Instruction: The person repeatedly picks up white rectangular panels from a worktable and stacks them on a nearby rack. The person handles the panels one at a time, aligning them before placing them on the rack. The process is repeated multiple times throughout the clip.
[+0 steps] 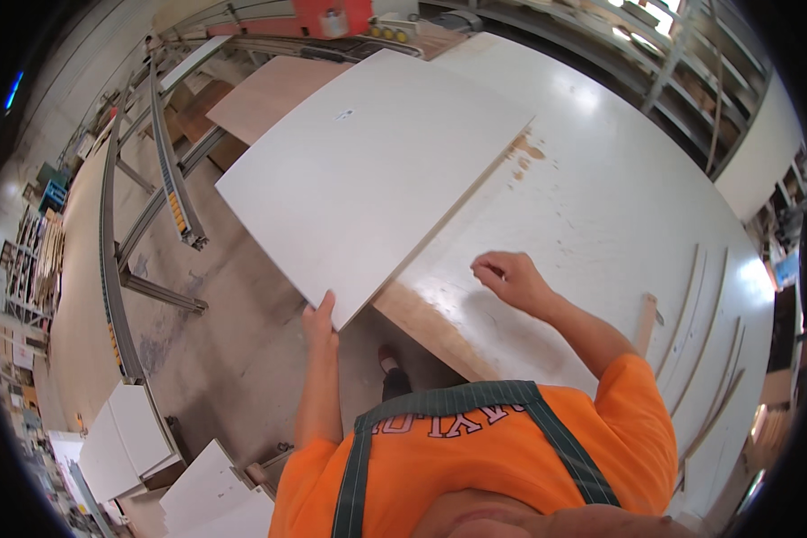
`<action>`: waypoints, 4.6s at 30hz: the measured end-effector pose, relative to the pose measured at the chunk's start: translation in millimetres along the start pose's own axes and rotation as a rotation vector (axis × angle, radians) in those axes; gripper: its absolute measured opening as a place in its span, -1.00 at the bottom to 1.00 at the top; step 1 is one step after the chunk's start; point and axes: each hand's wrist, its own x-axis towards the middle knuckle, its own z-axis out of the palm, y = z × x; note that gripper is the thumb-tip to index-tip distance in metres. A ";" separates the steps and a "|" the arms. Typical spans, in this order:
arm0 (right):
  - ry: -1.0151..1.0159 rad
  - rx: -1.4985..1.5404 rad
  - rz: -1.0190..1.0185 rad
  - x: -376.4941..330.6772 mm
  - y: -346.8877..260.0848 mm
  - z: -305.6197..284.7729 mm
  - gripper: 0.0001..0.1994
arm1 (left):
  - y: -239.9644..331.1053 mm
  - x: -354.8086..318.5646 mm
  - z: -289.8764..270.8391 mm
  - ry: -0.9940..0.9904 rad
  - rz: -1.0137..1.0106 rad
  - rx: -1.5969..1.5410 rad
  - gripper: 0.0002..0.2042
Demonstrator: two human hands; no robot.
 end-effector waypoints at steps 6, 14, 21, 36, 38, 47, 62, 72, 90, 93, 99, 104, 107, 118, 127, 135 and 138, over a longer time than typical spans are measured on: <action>0.453 -0.269 0.044 6.0 122.9 -71.5 -0.80 | -19.9 -146.4 -45.6 0.171 0.028 0.132 -0.63; 0.325 -1.086 0.530 0.4 260.9 -152.6 -0.73 | -37.0 -287.3 -138.0 0.246 -0.085 0.300 -0.59; 0.228 -0.601 0.176 49.4 305.9 -164.8 -0.51 | -52.3 -341.2 -193.5 0.168 -0.157 0.413 -0.50; -0.262 0.601 0.517 121.1 183.0 -77.5 -0.30 | -13.5 -462.2 -220.3 0.451 0.066 0.116 -0.60; -0.339 0.622 0.482 139.2 163.1 -46.3 -0.29 | -0.2 -501.2 -219.1 0.489 0.236 -0.038 -0.70; -0.638 0.588 0.249 178.3 -5.6 109.2 -0.29 | -41.8 -554.4 -138.6 0.601 0.932 -0.816 -0.59; -0.938 0.553 0.280 -52.7 -247.6 395.6 -0.50 | 28.3 -723.3 -414.5 0.922 1.033 -0.685 -0.52; -0.458 0.408 0.249 -141.2 -299.8 460.5 -0.48 | 37.8 -737.9 -538.3 1.143 0.797 -0.759 -0.49; -0.430 0.254 0.361 -245.7 -348.6 616.4 -0.37 | 37.0 -642.1 -499.3 1.171 0.825 -0.896 -0.53; -0.432 0.176 0.326 -278.7 -357.6 654.6 -0.34 | 11.5 -636.2 -436.1 1.014 0.761 -0.880 -0.63; -0.632 0.207 0.217 -350.0 -384.2 710.1 -0.36 | -5.6 -660.4 -387.7 0.940 0.876 -0.761 -0.63; -0.653 0.341 0.359 -401.8 -412.2 768.1 -0.38 | -35.7 -684.5 -388.5 1.059 0.422 -0.559 -0.60; -0.644 0.222 0.251 -412.7 -423.9 801.7 -0.40 | -66.2 -694.1 -385.8 1.070 0.346 -0.503 -0.61; -1.395 -0.451 -0.702 -386.2 -387.0 658.2 -0.60 | -56.0 -689.4 -349.9 1.302 0.438 -0.359 -0.80; -1.188 -0.347 -0.455 -193.0 -194.2 421.3 -0.66 | 5.7 -565.0 -266.5 1.047 0.489 0.034 -0.81; -0.707 -0.101 -0.078 -77.7 -41.7 199.9 -0.68 | 16.3 -323.3 -160.3 0.300 0.182 0.229 -0.69; -0.460 -0.110 0.018 -65.1 -8.1 144.7 -0.69 | 32.1 -203.7 -133.7 0.135 0.072 0.336 -0.58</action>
